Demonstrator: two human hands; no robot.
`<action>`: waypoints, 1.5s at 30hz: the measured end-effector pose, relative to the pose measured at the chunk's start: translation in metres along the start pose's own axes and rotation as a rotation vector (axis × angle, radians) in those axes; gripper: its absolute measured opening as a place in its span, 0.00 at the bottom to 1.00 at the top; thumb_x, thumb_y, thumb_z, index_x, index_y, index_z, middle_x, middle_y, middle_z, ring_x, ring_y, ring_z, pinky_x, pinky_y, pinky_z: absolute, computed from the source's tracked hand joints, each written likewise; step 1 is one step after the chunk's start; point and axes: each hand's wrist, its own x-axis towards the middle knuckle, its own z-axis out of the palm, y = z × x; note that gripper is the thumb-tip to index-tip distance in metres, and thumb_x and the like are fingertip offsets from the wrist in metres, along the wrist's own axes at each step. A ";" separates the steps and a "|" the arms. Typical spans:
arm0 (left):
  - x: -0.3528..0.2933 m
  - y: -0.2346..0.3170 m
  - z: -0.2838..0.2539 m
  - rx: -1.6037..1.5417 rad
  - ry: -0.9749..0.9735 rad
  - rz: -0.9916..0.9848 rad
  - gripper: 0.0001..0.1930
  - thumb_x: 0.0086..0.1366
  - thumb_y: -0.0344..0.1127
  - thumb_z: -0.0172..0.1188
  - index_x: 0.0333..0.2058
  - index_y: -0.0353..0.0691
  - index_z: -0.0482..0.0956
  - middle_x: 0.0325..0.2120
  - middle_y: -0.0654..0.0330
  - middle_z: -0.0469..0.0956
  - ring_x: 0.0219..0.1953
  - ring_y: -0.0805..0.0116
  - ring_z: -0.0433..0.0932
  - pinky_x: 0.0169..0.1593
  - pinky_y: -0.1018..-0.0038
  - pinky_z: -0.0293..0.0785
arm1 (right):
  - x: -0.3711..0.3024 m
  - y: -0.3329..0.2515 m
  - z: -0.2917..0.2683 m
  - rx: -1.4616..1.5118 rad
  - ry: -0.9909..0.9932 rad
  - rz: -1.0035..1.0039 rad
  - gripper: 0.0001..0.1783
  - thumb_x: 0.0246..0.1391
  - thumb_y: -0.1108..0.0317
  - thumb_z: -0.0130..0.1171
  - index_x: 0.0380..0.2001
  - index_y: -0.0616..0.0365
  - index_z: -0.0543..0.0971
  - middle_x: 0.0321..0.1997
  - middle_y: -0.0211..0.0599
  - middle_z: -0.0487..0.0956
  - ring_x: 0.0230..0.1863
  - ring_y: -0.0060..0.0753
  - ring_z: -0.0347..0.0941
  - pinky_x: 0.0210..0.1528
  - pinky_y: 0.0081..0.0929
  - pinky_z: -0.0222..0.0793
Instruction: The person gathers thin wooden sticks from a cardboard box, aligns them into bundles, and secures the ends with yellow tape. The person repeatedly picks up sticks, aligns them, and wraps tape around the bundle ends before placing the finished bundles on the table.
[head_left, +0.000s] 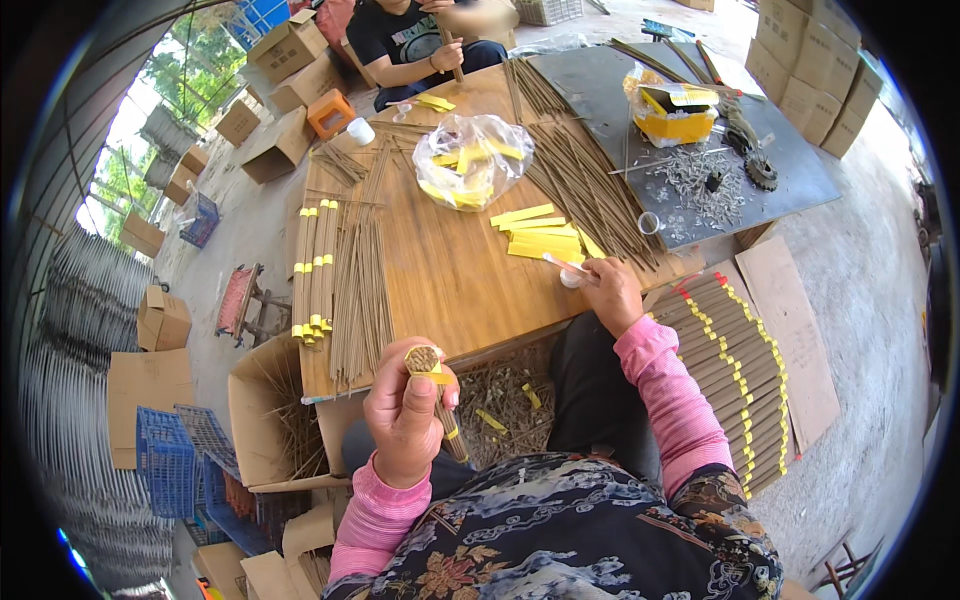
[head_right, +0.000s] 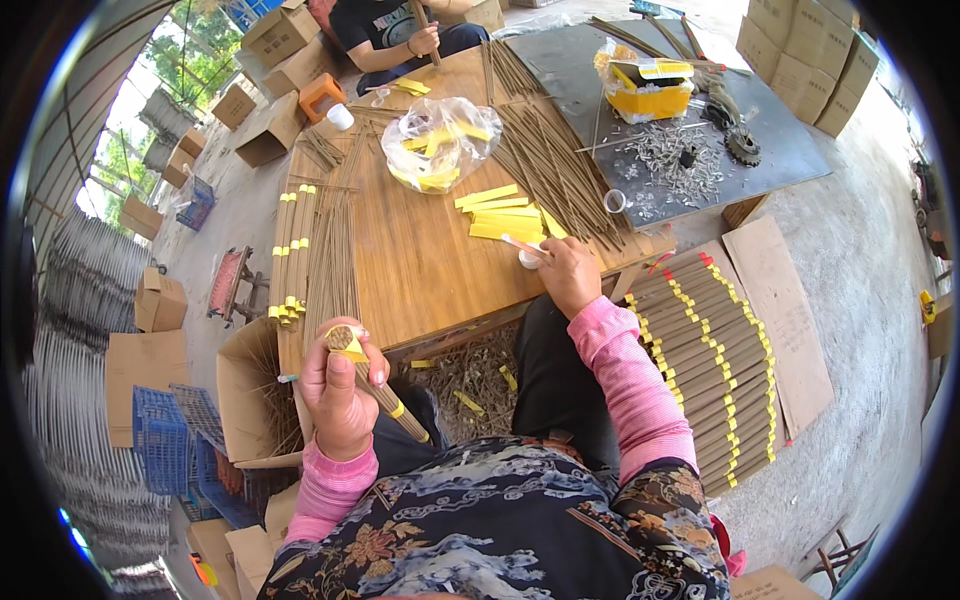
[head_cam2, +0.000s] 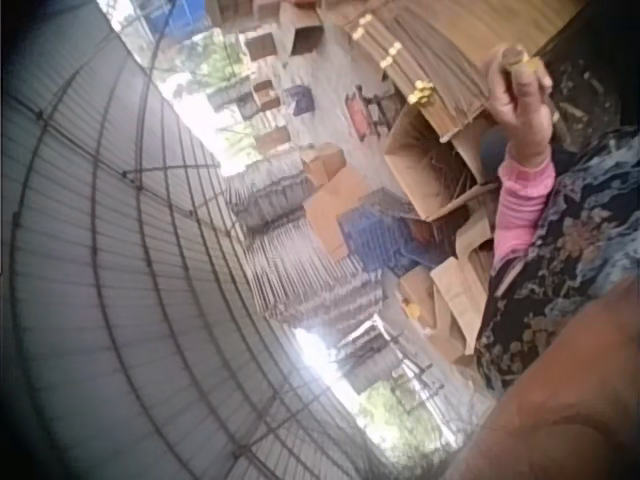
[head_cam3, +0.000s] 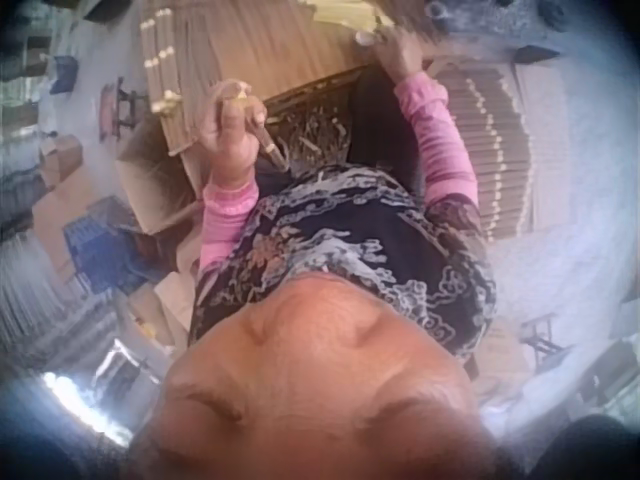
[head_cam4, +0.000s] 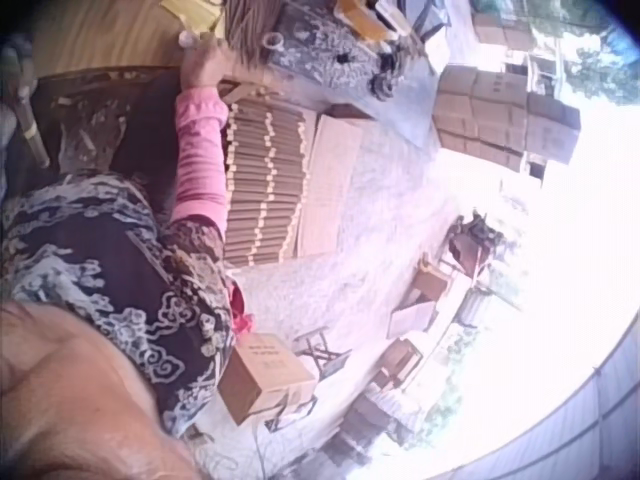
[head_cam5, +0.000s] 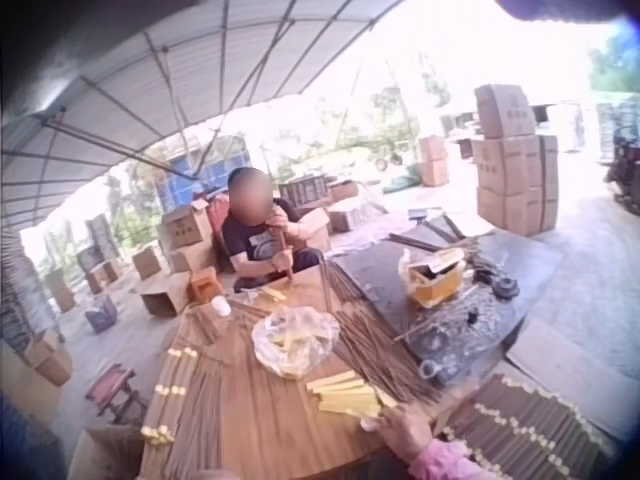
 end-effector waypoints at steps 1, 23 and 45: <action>0.000 0.000 0.001 0.009 -0.002 -0.003 0.16 0.62 0.40 0.53 0.38 0.30 0.70 0.37 0.58 0.65 0.23 0.75 0.69 0.25 0.81 0.64 | 0.000 -0.003 -0.002 -0.037 0.012 -0.036 0.12 0.38 0.72 0.59 0.31 0.60 0.76 0.32 0.43 0.74 0.35 0.46 0.70 0.37 0.35 0.66; -0.037 0.036 -0.009 0.139 -0.161 0.036 0.18 0.62 0.41 0.51 0.38 0.27 0.70 0.37 0.58 0.67 0.24 0.78 0.68 0.27 0.82 0.65 | -0.026 -0.209 -0.062 1.174 -0.578 -0.381 0.19 0.38 0.64 0.68 0.36 0.58 0.77 0.34 0.33 0.68 0.41 0.29 0.64 0.44 0.24 0.62; -0.029 0.032 -0.015 -0.300 -0.226 -0.203 0.19 0.60 0.42 0.55 0.38 0.28 0.72 0.34 0.58 0.69 0.22 0.76 0.69 0.23 0.83 0.64 | -0.010 -0.204 -0.065 1.060 -0.617 -0.553 0.19 0.38 0.67 0.68 0.35 0.62 0.77 0.31 0.33 0.69 0.34 0.27 0.67 0.33 0.21 0.64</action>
